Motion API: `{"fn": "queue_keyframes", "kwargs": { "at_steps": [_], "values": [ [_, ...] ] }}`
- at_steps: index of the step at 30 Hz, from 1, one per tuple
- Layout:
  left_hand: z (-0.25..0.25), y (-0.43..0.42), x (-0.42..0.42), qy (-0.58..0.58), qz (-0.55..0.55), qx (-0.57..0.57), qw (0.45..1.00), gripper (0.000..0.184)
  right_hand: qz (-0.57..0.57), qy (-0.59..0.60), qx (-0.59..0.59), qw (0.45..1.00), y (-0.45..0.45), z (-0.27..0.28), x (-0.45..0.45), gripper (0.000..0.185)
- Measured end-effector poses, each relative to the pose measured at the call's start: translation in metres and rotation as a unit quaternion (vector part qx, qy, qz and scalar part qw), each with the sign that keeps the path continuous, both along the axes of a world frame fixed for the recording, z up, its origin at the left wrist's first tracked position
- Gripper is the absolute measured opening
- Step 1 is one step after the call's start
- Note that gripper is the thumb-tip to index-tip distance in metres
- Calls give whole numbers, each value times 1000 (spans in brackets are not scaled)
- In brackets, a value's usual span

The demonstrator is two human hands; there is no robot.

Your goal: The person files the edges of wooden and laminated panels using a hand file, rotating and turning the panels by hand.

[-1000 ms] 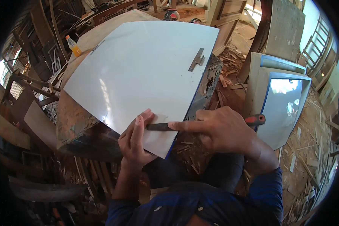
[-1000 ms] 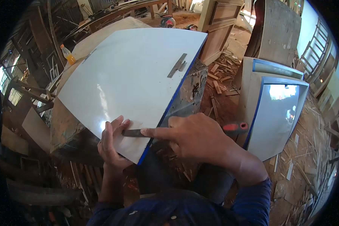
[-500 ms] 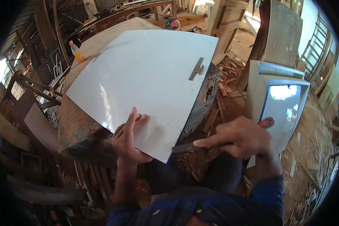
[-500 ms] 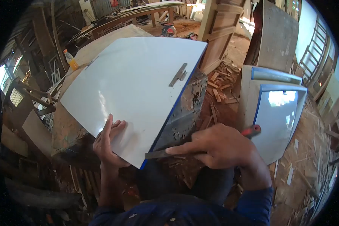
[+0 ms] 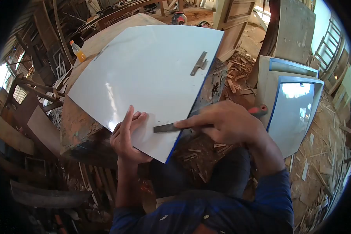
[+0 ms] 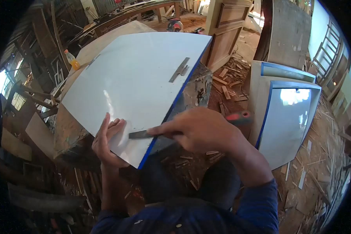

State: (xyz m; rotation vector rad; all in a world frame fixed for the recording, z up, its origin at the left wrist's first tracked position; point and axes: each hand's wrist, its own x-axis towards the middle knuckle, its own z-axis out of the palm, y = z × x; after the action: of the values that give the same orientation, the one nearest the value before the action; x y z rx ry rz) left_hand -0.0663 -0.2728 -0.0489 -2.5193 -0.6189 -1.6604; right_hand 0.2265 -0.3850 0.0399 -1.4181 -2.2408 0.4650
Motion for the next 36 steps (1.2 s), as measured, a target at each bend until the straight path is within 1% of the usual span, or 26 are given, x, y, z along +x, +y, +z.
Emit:
{"fn": "queue_keyframes", "kwargs": {
  "at_steps": [3,6,9,12,15,18,20,21,22,25,26,29,30,32,35,36],
  "values": [
    [-3,-1,0,-8,13,-4,1000,97,-30,-63,-37,997,-10,14,-4,47],
    [-5,5,-2,-9,15,2,1000,98,-7,-56,-84,995,-39,21,32,44],
    [-7,2,-5,1,4,-17,1000,99,-32,16,-5,999,2,-8,20,42],
    [-5,-1,-4,-1,8,-25,1000,100,-73,-60,28,995,24,-1,7,41],
    [-5,1,-6,6,10,-27,1000,102,-14,-3,-59,998,5,3,32,41],
    [-9,8,-4,-9,14,-15,1000,99,12,35,-35,999,-12,3,37,41],
    [-7,4,-2,-5,9,-8,1000,98,-39,6,14,999,7,-10,26,48],
    [-6,3,0,-4,8,-10,1000,97,-61,-16,44,997,21,-8,21,52],
    [-5,1,1,-4,10,-10,1000,97,-95,-50,13,994,28,-1,18,53],
    [-1,0,-2,-2,13,-11,1000,97,-34,-20,-41,998,14,5,33,52],
    [-3,0,-4,-2,15,-17,1000,97,19,20,-22,999,-2,3,39,50],
    [-9,5,-4,-12,8,-9,1000,98,-26,42,-7,999,-4,-11,36,53],
    [-9,4,-5,-8,-1,-17,1000,99,-71,19,6,997,2,-14,32,53],
    [-7,2,-3,-18,-11,-22,1000,99,-150,-45,42,987,30,-3,24,53],
    [-9,2,-2,-23,15,-27,999,101,-139,-55,11,989,22,0,24,38],
    [-8,3,-4,-18,13,-24,999,101,-120,-62,13,991,9,0,23,38]
  ]
}}
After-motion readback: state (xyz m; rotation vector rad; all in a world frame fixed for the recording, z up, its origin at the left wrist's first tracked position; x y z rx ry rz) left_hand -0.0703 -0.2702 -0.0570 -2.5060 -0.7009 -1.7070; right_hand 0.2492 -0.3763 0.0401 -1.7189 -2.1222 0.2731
